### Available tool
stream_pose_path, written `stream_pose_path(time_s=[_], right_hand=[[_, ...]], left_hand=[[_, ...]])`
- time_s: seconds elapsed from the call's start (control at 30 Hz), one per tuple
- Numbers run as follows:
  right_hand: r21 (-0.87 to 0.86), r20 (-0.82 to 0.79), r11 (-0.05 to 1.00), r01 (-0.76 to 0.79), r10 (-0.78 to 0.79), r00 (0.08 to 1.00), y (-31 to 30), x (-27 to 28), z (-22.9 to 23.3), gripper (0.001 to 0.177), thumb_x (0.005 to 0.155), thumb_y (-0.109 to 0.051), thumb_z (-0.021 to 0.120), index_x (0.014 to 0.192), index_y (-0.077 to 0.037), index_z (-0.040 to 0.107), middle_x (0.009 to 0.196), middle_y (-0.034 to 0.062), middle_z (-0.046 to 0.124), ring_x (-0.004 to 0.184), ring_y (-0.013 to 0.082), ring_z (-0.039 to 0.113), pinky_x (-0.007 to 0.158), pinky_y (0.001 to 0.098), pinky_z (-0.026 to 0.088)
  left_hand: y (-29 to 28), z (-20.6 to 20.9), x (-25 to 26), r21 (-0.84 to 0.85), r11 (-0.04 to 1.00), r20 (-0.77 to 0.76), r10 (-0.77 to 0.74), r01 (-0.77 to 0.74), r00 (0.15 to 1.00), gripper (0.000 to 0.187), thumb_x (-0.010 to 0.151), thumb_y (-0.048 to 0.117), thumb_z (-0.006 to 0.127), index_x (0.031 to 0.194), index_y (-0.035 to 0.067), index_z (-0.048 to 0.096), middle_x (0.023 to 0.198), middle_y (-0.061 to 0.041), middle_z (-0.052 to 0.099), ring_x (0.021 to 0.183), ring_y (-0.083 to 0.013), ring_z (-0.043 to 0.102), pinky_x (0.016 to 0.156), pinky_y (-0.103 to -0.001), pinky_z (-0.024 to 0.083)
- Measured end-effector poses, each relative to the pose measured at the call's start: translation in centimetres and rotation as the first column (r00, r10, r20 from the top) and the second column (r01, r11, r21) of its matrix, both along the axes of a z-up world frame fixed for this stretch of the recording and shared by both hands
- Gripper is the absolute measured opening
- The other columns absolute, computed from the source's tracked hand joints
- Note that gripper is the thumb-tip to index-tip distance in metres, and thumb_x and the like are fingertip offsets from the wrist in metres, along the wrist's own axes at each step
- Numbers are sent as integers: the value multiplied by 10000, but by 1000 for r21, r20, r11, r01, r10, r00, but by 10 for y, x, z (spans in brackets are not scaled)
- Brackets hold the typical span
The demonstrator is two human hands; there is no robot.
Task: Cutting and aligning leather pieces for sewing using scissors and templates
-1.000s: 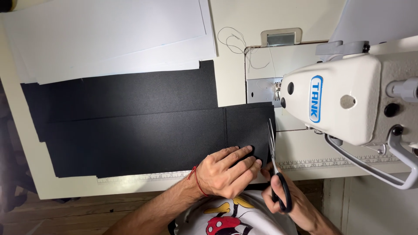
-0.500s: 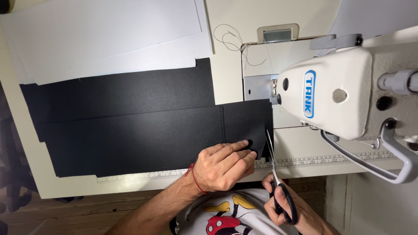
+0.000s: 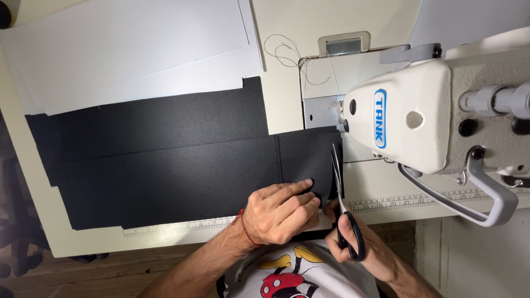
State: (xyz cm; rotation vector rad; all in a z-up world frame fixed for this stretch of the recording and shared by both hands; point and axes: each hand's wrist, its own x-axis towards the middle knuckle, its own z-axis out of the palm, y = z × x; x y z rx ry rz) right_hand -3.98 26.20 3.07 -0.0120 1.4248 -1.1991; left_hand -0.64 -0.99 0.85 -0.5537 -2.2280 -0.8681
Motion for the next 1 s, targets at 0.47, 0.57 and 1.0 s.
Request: stream_pose_path(time_s=[0.47, 0.57, 1.0], right_hand=[[28, 63, 967, 252, -254, 965, -22, -7, -18, 701, 1130, -458, 530, 1804, -284, 448, 602, 1, 353, 482, 119, 398, 423, 282, 325], [55, 33, 965, 257, -259, 965, -25, -6, -18, 674, 1126, -451, 548, 1764, -242, 501, 580, 8, 359, 458, 119, 386, 395, 284, 302], [4, -17, 979, 206, -206, 978, -5, -12, -19, 408, 1172, -539, 544, 1230, -137, 585, 650, -15, 370, 463, 118, 393, 422, 285, 268]], left_hand=[[1, -2, 3, 4, 1000, -13, -2, 2, 1000, 228, 1205, 147, 677, 1043, 40, 798, 1048, -76, 848, 1058, -310, 925, 792, -346, 730], [1, -1, 2, -11, 1000, -27, 12, -12, 1000, 195, 1182, 87, 686, 1027, 49, 796, 1046, -74, 841, 1048, -309, 927, 787, -347, 733], [1, -3, 3, -30, 998, -17, 63, -63, 998, 218, 1187, 89, 677, 1018, 69, 814, 1045, -52, 851, 1060, -282, 924, 768, -317, 696]])
